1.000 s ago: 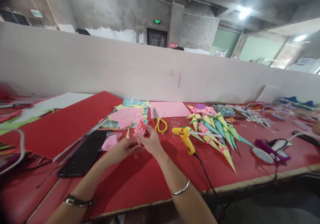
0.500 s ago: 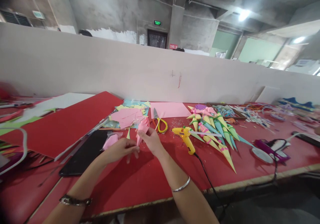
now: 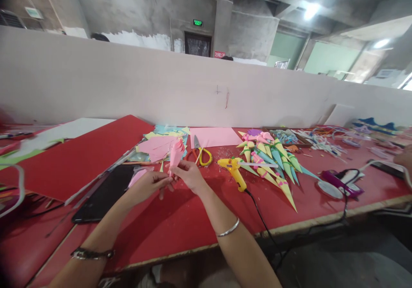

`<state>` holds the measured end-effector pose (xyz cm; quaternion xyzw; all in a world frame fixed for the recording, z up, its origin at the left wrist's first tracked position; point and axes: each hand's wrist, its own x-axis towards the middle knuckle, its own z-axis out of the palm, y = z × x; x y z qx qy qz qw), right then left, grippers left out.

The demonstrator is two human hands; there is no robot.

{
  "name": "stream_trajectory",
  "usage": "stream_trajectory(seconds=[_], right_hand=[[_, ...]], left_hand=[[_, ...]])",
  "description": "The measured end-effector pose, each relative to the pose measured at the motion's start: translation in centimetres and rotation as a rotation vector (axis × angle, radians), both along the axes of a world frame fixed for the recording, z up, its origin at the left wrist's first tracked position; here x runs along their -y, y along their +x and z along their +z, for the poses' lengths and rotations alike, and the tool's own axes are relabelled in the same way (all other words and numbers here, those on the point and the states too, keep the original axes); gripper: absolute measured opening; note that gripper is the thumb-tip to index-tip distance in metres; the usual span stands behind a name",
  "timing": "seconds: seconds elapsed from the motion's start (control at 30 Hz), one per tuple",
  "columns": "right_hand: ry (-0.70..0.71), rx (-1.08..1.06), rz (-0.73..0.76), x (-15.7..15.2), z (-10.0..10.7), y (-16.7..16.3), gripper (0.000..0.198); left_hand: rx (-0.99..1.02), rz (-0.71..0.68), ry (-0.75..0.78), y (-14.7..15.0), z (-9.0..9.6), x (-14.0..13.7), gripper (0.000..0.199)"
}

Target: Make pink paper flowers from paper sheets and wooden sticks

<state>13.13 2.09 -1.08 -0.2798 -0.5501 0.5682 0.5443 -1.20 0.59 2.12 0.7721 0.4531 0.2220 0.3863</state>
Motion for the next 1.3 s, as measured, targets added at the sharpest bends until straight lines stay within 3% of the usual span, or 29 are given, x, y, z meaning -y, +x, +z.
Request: stream_trajectory(seconds=[0.17, 0.43, 0.63, 0.8, 1.07, 1.3], right_hand=[[0.055, 0.054, 0.015, 0.2, 0.0, 0.0, 0.027], [0.153, 0.198, -0.033, 0.3, -0.2, -0.1, 0.020], [0.379, 0.383, -0.210, 0.7, 0.3, 0.0, 0.015], [0.508, 0.443, -0.232, 1.0, 0.5, -0.2, 0.015], [0.394, 0.384, -0.187, 0.8, 0.2, -0.2, 0.019], [0.297, 0.236, -0.140, 0.4, -0.1, -0.2, 0.011]], left_hand=[[0.000, -0.056, -0.043, -0.3, 0.0, 0.0, 0.029], [-0.056, 0.015, 0.006, -0.5, -0.2, -0.3, 0.032], [0.034, -0.042, -0.018, -0.4, -0.6, -0.4, 0.027], [0.040, -0.005, 0.024, -0.3, -0.9, -0.4, 0.028], [-0.022, 0.121, 0.108, -0.3, 0.4, 0.0, 0.029], [0.083, 0.139, 0.126, -0.4, -0.1, -0.4, 0.030]])
